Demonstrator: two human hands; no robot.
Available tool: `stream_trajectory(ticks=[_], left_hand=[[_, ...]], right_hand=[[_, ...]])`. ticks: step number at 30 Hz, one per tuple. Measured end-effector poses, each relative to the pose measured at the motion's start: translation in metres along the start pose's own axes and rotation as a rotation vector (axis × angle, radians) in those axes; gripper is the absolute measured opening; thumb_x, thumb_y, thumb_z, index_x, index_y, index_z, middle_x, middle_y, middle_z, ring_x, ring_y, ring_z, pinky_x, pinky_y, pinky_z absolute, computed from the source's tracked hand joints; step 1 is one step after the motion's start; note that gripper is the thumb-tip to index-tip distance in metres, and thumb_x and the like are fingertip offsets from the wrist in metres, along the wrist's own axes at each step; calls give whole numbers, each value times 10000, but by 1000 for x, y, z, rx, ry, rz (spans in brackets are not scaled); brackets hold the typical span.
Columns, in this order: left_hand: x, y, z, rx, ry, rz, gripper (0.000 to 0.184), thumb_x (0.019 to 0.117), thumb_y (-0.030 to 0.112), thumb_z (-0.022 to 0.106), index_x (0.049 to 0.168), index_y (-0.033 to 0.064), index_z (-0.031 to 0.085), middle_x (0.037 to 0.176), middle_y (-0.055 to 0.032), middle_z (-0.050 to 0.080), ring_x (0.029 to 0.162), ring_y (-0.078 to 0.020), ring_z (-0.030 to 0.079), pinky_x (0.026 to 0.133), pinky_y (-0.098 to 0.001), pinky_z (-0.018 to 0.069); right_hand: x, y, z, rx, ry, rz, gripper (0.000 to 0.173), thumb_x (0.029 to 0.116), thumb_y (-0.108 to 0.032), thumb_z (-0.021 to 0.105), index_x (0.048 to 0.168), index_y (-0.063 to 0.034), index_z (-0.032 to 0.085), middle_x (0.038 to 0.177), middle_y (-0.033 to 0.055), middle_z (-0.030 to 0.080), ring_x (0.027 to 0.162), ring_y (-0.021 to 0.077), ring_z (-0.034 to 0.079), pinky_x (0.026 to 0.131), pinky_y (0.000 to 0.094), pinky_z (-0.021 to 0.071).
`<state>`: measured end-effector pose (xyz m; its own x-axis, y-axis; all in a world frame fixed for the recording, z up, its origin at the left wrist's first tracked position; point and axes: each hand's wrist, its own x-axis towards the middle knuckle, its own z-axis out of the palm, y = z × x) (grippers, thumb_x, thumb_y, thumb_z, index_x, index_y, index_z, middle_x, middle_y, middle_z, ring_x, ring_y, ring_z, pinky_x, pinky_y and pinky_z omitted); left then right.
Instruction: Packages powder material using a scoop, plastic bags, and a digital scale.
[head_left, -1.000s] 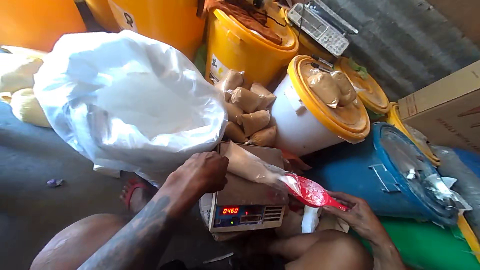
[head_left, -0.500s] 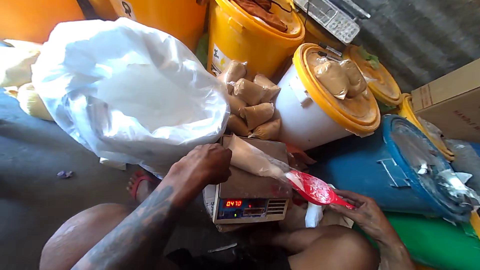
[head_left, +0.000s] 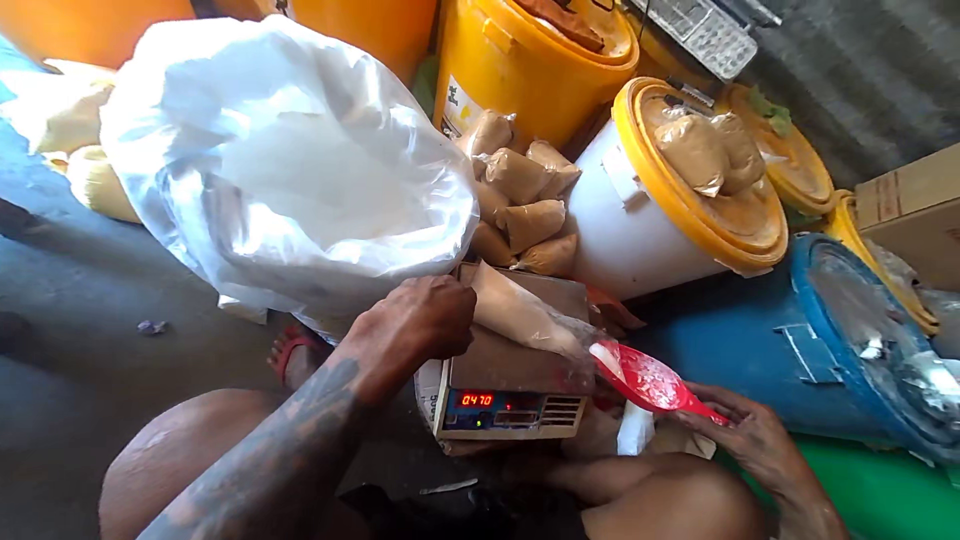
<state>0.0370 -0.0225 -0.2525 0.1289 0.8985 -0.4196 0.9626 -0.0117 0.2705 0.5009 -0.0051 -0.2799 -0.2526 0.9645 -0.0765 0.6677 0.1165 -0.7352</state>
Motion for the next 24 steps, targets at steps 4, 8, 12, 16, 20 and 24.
stream_trajectory(ticks=[4, 8, 12, 16, 20, 24], left_hand=[[2, -1, 3, -6, 1, 14, 262, 939, 354, 701, 1066, 125, 693, 929, -93, 684, 910, -311, 680, 754, -545, 542], [1, 2, 0, -5, -6, 19, 261, 948, 353, 693, 1075, 125, 699, 977, -92, 687, 938, -299, 679, 779, -532, 546], [0, 1, -1, -6, -4, 13, 244, 950, 343, 693, 1050, 120, 687, 949, -91, 679, 918, -303, 678, 752, -537, 541], [-1, 2, -3, 5, -6, 7, 235, 941, 340, 698, 1035, 125, 688, 942, -86, 679, 901, -306, 677, 738, -533, 538], [-1, 1, -1, -9, 5, 14, 221, 936, 326, 705, 1011, 118, 699, 893, -90, 682, 874, -303, 679, 736, -533, 538], [1, 1, -2, -4, -31, 9, 223, 944, 333, 687, 1036, 130, 691, 910, -81, 679, 885, -299, 679, 735, -529, 543]], right_hand=[[11, -13, 4, -56, -13, 10, 492, 744, -233, 839, 1194, -64, 736, 984, 25, 778, 822, 92, 741, 745, 236, 622], [13, -15, -1, -87, 8, 9, 493, 734, -224, 842, 1188, -62, 738, 959, 28, 780, 797, 81, 737, 726, 229, 616], [9, -14, -1, -54, 16, 8, 488, 734, -204, 842, 1187, -54, 741, 964, 31, 783, 800, 85, 741, 722, 221, 618], [6, -11, -3, -42, 32, 13, 493, 728, -210, 846, 1184, -53, 742, 979, 34, 780, 804, 90, 740, 721, 223, 618], [3, -8, -6, -46, 26, 5, 505, 724, -227, 849, 1184, -51, 740, 970, 33, 780, 805, 88, 740, 727, 224, 619], [0, -3, -8, -34, 14, 15, 506, 733, -206, 843, 1201, -47, 734, 987, 34, 780, 825, 86, 741, 745, 219, 617]])
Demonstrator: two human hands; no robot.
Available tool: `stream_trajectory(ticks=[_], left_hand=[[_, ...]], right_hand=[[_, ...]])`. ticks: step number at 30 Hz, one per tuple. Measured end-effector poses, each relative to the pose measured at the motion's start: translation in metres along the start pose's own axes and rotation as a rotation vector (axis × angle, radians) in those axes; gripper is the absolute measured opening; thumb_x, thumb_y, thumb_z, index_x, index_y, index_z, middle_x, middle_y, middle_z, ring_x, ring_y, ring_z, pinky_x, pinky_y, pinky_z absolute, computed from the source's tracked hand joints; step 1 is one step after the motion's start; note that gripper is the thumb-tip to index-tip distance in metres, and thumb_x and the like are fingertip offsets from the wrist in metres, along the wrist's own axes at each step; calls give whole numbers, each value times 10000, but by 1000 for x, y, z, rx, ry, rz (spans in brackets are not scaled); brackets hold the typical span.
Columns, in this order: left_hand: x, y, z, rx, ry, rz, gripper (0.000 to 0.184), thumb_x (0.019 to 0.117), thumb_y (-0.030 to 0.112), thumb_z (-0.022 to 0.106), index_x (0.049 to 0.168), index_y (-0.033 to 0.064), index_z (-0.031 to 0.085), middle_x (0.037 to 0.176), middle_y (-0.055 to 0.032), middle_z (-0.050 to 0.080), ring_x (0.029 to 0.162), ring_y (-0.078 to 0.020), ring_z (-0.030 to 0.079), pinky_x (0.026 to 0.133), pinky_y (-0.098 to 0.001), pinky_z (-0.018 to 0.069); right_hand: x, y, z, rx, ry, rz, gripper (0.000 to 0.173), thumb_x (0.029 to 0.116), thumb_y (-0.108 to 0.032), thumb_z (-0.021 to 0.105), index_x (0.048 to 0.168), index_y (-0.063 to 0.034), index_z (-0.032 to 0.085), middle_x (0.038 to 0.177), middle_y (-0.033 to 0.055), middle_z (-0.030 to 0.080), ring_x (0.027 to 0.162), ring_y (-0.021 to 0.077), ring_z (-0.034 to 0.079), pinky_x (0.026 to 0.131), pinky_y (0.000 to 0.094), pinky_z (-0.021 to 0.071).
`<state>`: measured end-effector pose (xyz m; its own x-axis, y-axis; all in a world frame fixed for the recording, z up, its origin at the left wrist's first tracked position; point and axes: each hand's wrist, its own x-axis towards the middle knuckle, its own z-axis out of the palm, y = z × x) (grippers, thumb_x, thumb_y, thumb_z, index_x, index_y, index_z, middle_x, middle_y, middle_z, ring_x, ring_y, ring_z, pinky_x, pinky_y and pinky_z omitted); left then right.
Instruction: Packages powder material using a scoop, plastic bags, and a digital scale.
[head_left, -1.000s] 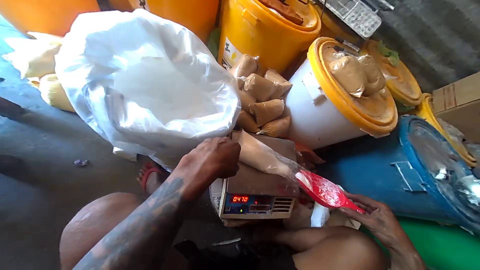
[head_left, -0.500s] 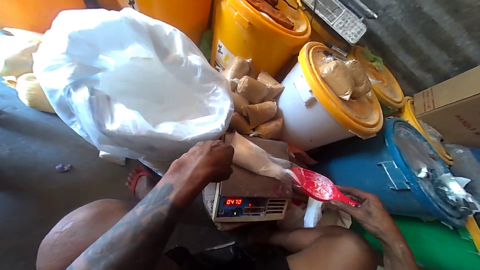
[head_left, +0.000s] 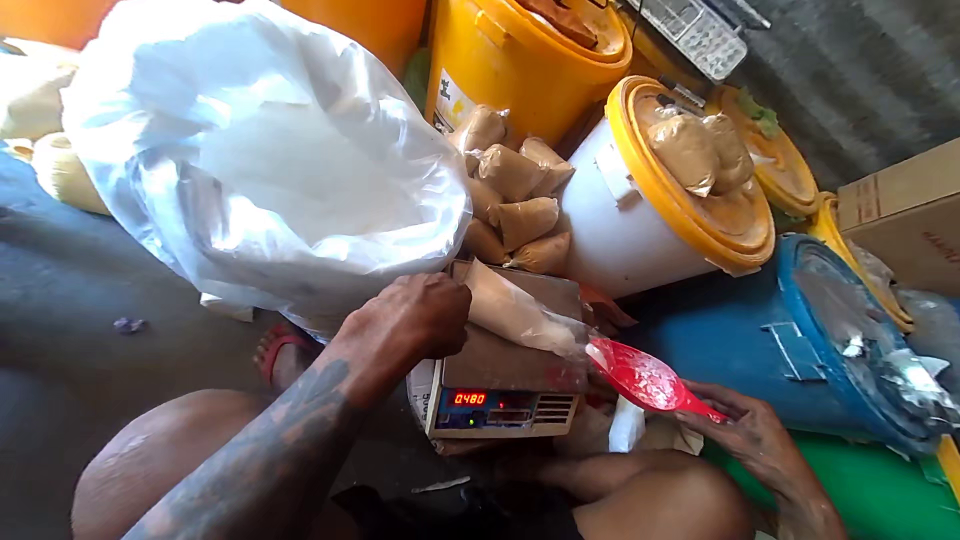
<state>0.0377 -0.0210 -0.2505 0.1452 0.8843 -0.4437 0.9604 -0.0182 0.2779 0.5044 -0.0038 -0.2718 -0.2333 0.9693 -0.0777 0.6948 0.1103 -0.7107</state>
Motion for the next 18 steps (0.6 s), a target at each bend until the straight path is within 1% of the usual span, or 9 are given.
stream_trajectory(ticks=[3, 6, 10, 14, 15, 16, 18], left_hand=[[-1, -1, 1, 0, 13, 1, 206, 940, 316, 688, 1022, 127, 692, 887, -80, 676, 871, -300, 677, 729, -526, 540], [-2, -1, 2, -3, 28, -18, 182, 929, 312, 694, 969, 134, 693, 844, -71, 671, 834, -290, 675, 701, -520, 535], [-3, -1, 2, -5, 29, -12, 182, 926, 302, 691, 977, 128, 693, 838, -73, 669, 824, -290, 675, 692, -522, 532], [-4, -2, 1, 1, 12, -6, 223, 940, 322, 692, 1052, 129, 688, 915, -81, 678, 878, -300, 678, 721, -526, 542], [-4, -2, 1, 2, 17, -7, 224, 937, 322, 695, 1051, 130, 691, 905, -79, 679, 871, -298, 679, 718, -522, 540], [-3, -2, 2, 0, 21, -4, 225, 936, 319, 699, 1051, 126, 696, 900, -82, 683, 868, -300, 680, 714, -524, 540], [-3, 0, 1, 9, 4, -9, 237, 940, 323, 694, 1076, 128, 691, 936, -84, 683, 903, -299, 681, 735, -528, 546]], right_hand=[[-4, 3, 0, 9, 7, 7, 518, 729, -202, 844, 1214, -54, 736, 1000, 36, 780, 831, 97, 742, 745, 228, 618], [-10, 6, -3, 16, 22, 13, 510, 735, -166, 830, 1217, -39, 728, 988, 45, 778, 820, 94, 741, 738, 228, 620], [-20, 11, -8, 37, 49, 24, 518, 735, -124, 831, 1226, -11, 711, 992, 53, 775, 827, 86, 740, 753, 220, 618], [-24, 15, -9, 49, 57, 21, 528, 722, -92, 836, 1223, 9, 705, 985, 57, 778, 819, 86, 742, 755, 218, 619], [-23, 15, -8, 35, 54, 25, 529, 719, -97, 836, 1222, 4, 708, 979, 57, 777, 811, 85, 740, 745, 216, 617], [-21, 12, -7, 17, 47, 26, 526, 719, -113, 839, 1219, -7, 713, 974, 54, 776, 807, 83, 738, 739, 215, 617], [-15, 7, -6, -26, 29, 19, 524, 722, -158, 841, 1214, -23, 721, 965, 50, 774, 801, 81, 732, 736, 217, 612]])
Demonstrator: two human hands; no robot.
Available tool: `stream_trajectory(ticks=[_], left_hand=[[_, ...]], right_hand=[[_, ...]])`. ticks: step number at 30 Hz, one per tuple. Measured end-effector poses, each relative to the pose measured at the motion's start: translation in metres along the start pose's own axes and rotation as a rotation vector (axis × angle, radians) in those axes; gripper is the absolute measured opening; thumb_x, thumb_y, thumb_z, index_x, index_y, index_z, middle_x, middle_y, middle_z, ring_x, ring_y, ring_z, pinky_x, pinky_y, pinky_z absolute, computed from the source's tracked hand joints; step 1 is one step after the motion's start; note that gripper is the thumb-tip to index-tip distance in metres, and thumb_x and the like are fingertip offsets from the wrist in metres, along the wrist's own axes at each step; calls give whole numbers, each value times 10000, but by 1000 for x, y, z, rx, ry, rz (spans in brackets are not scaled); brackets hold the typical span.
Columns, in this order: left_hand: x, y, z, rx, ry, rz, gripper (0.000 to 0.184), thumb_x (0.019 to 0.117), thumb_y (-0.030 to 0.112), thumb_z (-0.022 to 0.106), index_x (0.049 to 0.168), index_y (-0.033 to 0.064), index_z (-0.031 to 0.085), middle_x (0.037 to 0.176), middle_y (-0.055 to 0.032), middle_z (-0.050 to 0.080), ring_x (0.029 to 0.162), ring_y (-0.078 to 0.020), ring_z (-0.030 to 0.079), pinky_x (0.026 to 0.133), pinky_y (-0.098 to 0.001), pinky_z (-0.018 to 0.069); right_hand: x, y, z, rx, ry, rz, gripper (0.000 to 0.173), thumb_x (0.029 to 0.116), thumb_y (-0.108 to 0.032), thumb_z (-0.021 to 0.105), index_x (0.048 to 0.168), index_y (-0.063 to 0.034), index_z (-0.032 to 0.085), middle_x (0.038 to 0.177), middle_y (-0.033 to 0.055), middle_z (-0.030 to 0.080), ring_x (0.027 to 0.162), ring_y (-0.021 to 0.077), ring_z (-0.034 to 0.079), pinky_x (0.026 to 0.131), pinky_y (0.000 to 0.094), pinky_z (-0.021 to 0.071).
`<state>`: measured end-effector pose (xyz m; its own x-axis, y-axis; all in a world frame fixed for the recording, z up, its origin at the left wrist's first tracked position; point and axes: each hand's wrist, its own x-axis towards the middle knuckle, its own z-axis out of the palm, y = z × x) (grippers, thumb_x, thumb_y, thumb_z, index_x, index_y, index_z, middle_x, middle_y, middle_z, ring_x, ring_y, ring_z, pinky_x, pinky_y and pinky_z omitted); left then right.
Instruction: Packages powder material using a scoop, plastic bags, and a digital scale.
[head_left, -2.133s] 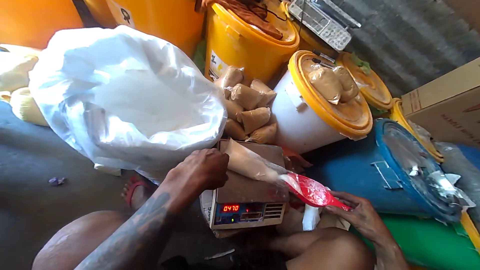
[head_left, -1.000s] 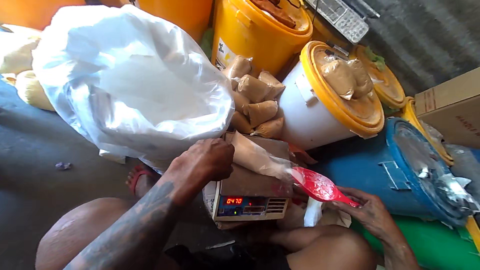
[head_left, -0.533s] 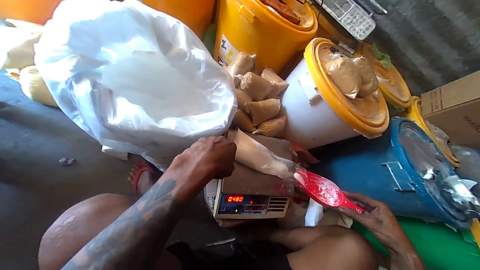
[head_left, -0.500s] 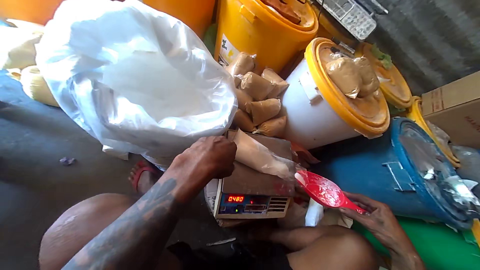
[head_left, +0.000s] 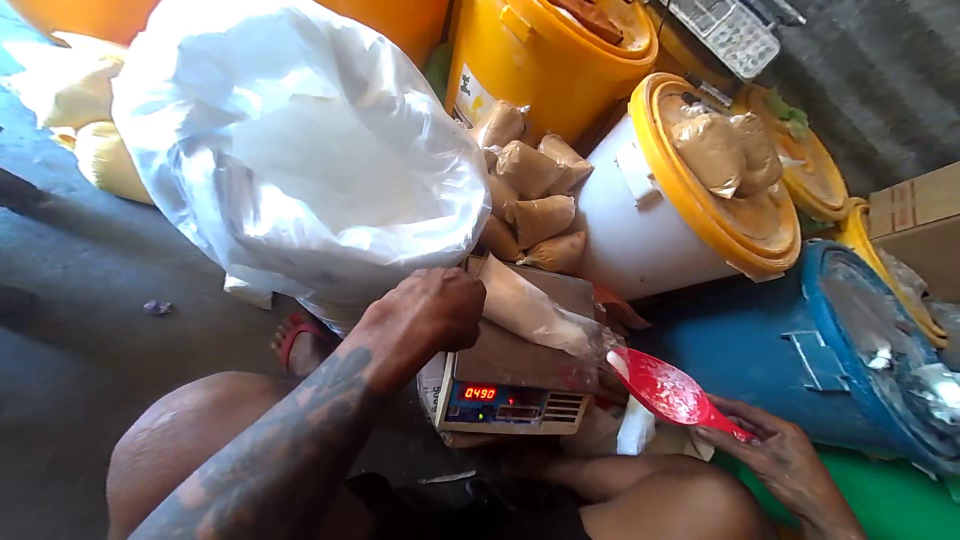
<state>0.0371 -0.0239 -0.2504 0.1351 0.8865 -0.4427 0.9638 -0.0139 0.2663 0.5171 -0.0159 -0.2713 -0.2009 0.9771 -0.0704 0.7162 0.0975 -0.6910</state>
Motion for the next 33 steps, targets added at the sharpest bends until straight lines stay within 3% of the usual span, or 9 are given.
stream_trajectory(ticks=[6, 12, 15, 20, 23, 30, 33], left_hand=[[0, 1, 3, -19, 26, -16, 202, 927, 318, 708, 999, 129, 705, 889, -77, 683, 875, -293, 682, 725, -526, 544], [0, 2, 0, -30, 22, 1, 209, 935, 317, 707, 989, 117, 690, 898, -87, 674, 875, -305, 676, 726, -534, 537], [-2, 3, -3, -17, 13, 4, 207, 940, 315, 698, 985, 114, 686, 914, -87, 671, 885, -299, 674, 724, -523, 533], [0, 4, -4, -19, 23, -4, 215, 940, 335, 703, 989, 126, 693, 900, -75, 674, 868, -289, 674, 712, -518, 532], [1, 3, -1, -21, 27, -1, 213, 940, 339, 704, 975, 129, 693, 890, -71, 673, 853, -282, 672, 709, -516, 534], [-2, 1, -2, -14, 27, 11, 191, 937, 315, 700, 913, 127, 683, 841, -65, 661, 822, -279, 668, 682, -503, 524], [-3, 2, -2, 1, 23, 2, 183, 941, 310, 695, 949, 128, 691, 858, -67, 667, 837, -283, 672, 692, -509, 530]], right_hand=[[21, -20, 9, -78, -31, -107, 535, 745, -270, 844, 1229, -72, 729, 990, 22, 780, 820, 62, 734, 742, 207, 610], [28, -25, 7, -270, 2, -108, 552, 740, -323, 830, 1227, -84, 733, 983, 44, 778, 799, 92, 733, 743, 283, 614], [26, -30, 8, -210, 5, -96, 539, 732, -279, 836, 1216, -65, 733, 972, 42, 781, 794, 72, 736, 728, 237, 615], [24, -26, 10, -239, 13, -72, 539, 723, -289, 836, 1207, -72, 740, 972, 49, 779, 810, 95, 738, 750, 281, 616], [23, -27, 10, -152, -26, -50, 517, 727, -248, 835, 1202, -68, 740, 974, 31, 784, 819, 72, 742, 745, 230, 616], [8, -3, 1, -15, 32, -25, 533, 715, -144, 834, 1218, -8, 720, 967, 58, 778, 803, 81, 737, 734, 218, 616], [-5, 6, -6, 41, 48, -3, 541, 727, -93, 827, 1241, 15, 697, 1010, 61, 772, 832, 73, 733, 766, 202, 608]])
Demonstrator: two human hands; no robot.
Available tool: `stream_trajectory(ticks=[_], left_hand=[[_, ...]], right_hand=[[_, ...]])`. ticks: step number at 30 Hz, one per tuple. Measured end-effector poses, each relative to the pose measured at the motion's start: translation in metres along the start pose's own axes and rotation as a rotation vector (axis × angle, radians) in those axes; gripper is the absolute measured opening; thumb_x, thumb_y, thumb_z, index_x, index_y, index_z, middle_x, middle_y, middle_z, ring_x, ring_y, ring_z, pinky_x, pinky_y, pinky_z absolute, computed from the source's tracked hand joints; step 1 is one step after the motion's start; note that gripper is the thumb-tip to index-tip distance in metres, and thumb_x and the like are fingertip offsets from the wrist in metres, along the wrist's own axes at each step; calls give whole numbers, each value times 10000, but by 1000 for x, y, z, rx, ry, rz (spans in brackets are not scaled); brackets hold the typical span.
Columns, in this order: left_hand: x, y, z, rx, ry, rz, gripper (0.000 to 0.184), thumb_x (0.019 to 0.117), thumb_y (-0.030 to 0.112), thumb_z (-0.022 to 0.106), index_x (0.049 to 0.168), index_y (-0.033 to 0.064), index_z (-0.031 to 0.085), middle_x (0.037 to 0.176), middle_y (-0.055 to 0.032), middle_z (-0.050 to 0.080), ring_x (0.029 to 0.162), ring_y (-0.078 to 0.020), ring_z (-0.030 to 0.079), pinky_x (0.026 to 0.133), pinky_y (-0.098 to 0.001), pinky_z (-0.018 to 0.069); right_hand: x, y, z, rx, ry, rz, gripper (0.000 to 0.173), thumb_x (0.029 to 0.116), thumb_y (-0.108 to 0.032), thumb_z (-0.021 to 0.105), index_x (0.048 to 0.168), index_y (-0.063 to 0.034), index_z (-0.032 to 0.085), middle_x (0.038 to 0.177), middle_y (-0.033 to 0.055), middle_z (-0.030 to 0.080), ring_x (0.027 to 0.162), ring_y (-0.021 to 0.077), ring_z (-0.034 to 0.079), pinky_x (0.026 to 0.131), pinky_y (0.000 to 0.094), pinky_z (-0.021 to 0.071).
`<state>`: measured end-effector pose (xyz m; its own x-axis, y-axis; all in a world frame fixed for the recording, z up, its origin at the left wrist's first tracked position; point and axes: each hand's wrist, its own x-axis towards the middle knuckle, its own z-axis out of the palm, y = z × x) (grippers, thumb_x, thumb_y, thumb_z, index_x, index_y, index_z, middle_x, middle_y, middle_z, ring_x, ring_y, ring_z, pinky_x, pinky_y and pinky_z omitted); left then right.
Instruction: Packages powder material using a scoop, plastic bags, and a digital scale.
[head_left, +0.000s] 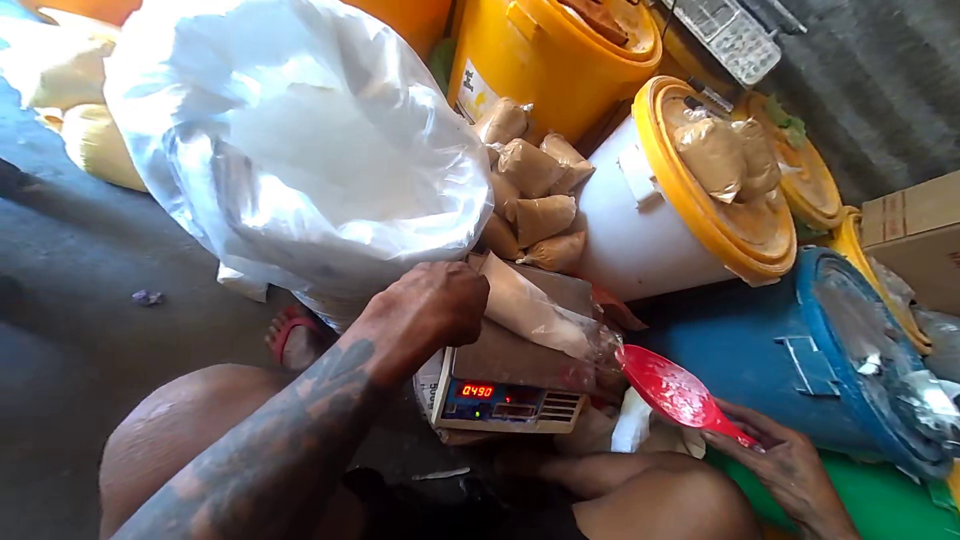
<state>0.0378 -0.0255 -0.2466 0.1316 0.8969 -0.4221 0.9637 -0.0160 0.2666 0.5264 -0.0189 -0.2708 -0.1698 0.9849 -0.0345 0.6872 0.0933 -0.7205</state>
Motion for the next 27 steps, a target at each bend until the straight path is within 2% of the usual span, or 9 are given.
stream_trajectory(ticks=[8, 11, 14, 18, 21, 24, 25, 27], left_hand=[[3, 1, 3, -33, 15, 2, 198, 930, 322, 714, 962, 128, 691, 876, -78, 672, 837, -294, 675, 687, -523, 540], [3, 3, 1, -28, 8, -3, 204, 935, 328, 709, 952, 125, 697, 866, -74, 672, 828, -291, 674, 684, -518, 536], [4, 5, -1, -25, -8, -18, 233, 932, 333, 712, 1025, 120, 703, 928, -85, 685, 875, -304, 679, 707, -530, 542], [11, 9, 1, -27, -9, 4, 240, 926, 320, 718, 1018, 98, 705, 933, -106, 690, 895, -318, 681, 733, -549, 540], [19, 13, 2, -28, -44, 0, 299, 929, 327, 713, 1129, 105, 715, 1026, -129, 707, 988, -347, 684, 815, -584, 542], [28, 12, 1, -15, -81, 3, 312, 930, 311, 697, 1153, 93, 699, 1063, -147, 701, 1030, -360, 676, 834, -597, 536], [30, 10, 1, -21, -83, 5, 316, 932, 308, 693, 1154, 84, 699, 1068, -154, 701, 1043, -365, 673, 843, -603, 533], [32, 6, 0, -28, -69, 7, 293, 937, 314, 687, 1106, 76, 700, 1034, -154, 700, 1017, -366, 675, 825, -603, 532]], right_hand=[[-17, -8, -22, 76, 75, 21, 521, 801, 30, 757, 1302, 53, 618, 1045, 19, 758, 871, 49, 717, 777, 218, 607], [-9, -20, -28, 48, 86, -60, 540, 806, -9, 773, 1318, 48, 609, 1043, 3, 755, 868, 37, 714, 779, 210, 605], [10, -50, -26, 7, 69, -209, 542, 812, -106, 801, 1305, 35, 626, 1053, -8, 747, 896, 25, 703, 821, 195, 594], [54, -127, 3, -111, 42, -466, 531, 837, -272, 812, 1261, 11, 666, 1109, 17, 738, 967, 10, 687, 879, 182, 575], [88, -210, 60, -193, 74, -610, 454, 825, -265, 814, 1187, -12, 706, 1058, 41, 731, 923, -2, 672, 839, 182, 568], [119, -279, 115, -162, 18, -744, 392, 880, -213, 805, 1216, -44, 694, 1007, 93, 718, 859, 126, 692, 777, 306, 597], [125, -296, 130, -126, 12, -772, 398, 908, -245, 787, 1240, -52, 681, 1019, 97, 705, 868, 143, 690, 771, 316, 596], [132, -324, 149, -43, 44, -818, 431, 905, -337, 779, 1236, -72, 703, 1053, 74, 694, 906, 116, 675, 768, 274, 583]])
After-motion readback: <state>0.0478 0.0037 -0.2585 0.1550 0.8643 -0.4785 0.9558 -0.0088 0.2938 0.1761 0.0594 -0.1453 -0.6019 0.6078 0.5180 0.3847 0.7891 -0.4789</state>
